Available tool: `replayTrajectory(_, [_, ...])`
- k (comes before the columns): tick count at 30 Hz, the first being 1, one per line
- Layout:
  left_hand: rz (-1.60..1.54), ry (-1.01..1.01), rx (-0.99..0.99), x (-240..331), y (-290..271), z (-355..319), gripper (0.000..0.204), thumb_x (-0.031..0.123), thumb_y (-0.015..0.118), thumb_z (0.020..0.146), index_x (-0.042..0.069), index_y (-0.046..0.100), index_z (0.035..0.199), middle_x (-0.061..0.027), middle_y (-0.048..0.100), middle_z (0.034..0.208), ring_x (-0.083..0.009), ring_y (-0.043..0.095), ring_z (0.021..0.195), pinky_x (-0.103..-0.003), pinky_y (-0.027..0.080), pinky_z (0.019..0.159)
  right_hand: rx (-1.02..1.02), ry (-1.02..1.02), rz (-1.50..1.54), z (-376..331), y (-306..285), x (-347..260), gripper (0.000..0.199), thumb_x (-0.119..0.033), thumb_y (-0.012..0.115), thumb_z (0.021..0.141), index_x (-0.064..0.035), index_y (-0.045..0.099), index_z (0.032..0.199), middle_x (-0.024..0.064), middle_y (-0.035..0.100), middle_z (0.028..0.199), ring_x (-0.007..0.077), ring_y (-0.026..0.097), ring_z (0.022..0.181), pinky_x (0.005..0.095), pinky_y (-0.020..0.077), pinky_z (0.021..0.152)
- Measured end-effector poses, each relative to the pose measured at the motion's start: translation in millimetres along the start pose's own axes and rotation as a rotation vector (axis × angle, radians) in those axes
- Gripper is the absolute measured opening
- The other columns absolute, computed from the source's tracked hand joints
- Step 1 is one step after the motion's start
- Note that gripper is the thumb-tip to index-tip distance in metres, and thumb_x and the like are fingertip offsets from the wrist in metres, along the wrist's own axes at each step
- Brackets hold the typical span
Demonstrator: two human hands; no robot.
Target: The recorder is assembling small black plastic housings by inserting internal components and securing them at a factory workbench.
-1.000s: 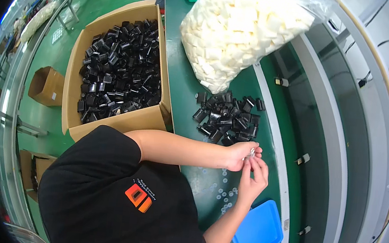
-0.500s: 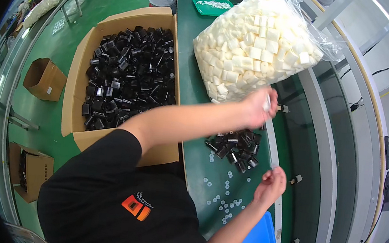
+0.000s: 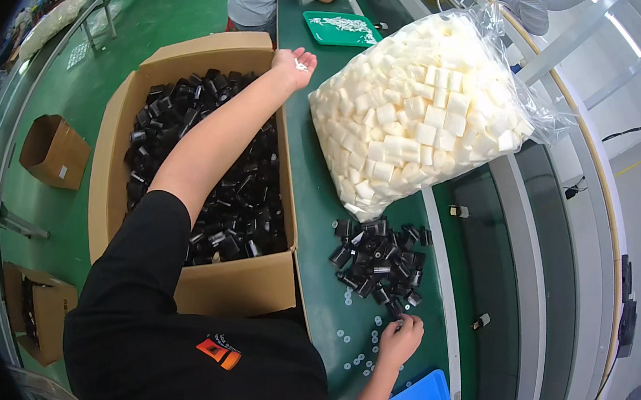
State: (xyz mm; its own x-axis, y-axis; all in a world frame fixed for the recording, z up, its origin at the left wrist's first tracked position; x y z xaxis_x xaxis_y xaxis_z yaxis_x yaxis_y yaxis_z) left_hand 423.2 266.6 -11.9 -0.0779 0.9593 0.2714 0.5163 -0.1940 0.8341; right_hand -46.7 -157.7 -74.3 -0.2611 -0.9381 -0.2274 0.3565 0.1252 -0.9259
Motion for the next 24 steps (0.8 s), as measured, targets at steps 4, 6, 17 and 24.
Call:
replayTrajectory(4, [-0.024, -0.055, 0.039, -11, 5, 29, 0.031, 0.025, 0.033, 0.102, 0.003, 0.053, 0.111, -0.0126, 0.054, 0.109, -0.0255, 0.057, 0.098, -0.040, 0.051, 0.092, 0.081, -0.165, 0.152, -18, -3, -52, 0.021, -0.008, 0.066, 0.079, -0.0024, 0.065, 0.099, 0.0194, 0.059, 0.114, 0.0389, 0.056, 0.108, 0.0482, 0.0430, 0.094])
replayTrajectory(6, [-0.013, -0.064, 0.030, -19, 15, 41, 0.030, 0.024, 0.034, 0.101, 0.004, 0.053, 0.111, -0.0133, 0.054, 0.111, -0.0264, 0.057, 0.101, -0.041, 0.051, 0.094, 0.040, -0.360, 0.187, -37, 2, -76, 0.019, -0.007, 0.070, 0.072, -0.0055, 0.062, 0.090, 0.0172, 0.060, 0.109, 0.0361, 0.057, 0.105, 0.0454, 0.0431, 0.090])
replayTrajectory(17, [0.060, 0.000, 0.173, -32, 18, 136, 0.025, 0.019, 0.041, 0.096, 0.005, 0.052, 0.113, -0.0124, 0.053, 0.114, -0.0268, 0.055, 0.104, -0.040, 0.049, 0.094, -0.321, -0.652, 0.412, -47, 50, -118, 0.017, -0.014, 0.074, 0.071, -0.0117, 0.064, 0.085, 0.0041, 0.057, 0.073, 0.0240, 0.057, 0.066, 0.0359, 0.0428, 0.059])
replayTrajectory(24, [-0.034, 0.012, 0.253, -60, -12, 205, 0.036, 0.028, 0.043, 0.096, 0.003, 0.051, 0.122, -0.0143, 0.052, 0.122, -0.0272, 0.054, 0.102, -0.042, 0.048, 0.094, -0.334, -0.711, 0.354, -49, 67, -106, 0.016, -0.018, 0.075, 0.070, -0.0171, 0.065, 0.082, -0.0028, 0.053, 0.067, 0.0168, 0.053, 0.060, 0.0333, 0.0348, 0.052])
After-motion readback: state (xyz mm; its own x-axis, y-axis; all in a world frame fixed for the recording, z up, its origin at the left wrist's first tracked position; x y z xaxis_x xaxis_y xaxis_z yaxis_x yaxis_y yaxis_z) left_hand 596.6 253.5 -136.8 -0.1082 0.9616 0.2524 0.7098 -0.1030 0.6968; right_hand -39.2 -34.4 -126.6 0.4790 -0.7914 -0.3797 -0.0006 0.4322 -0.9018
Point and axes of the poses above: each hand's wrist, its own z-axis towards the middle knuckle, its own y-axis out of the palm, x = y × z, the point moved 5 cm from there along z, towards the middle knuckle
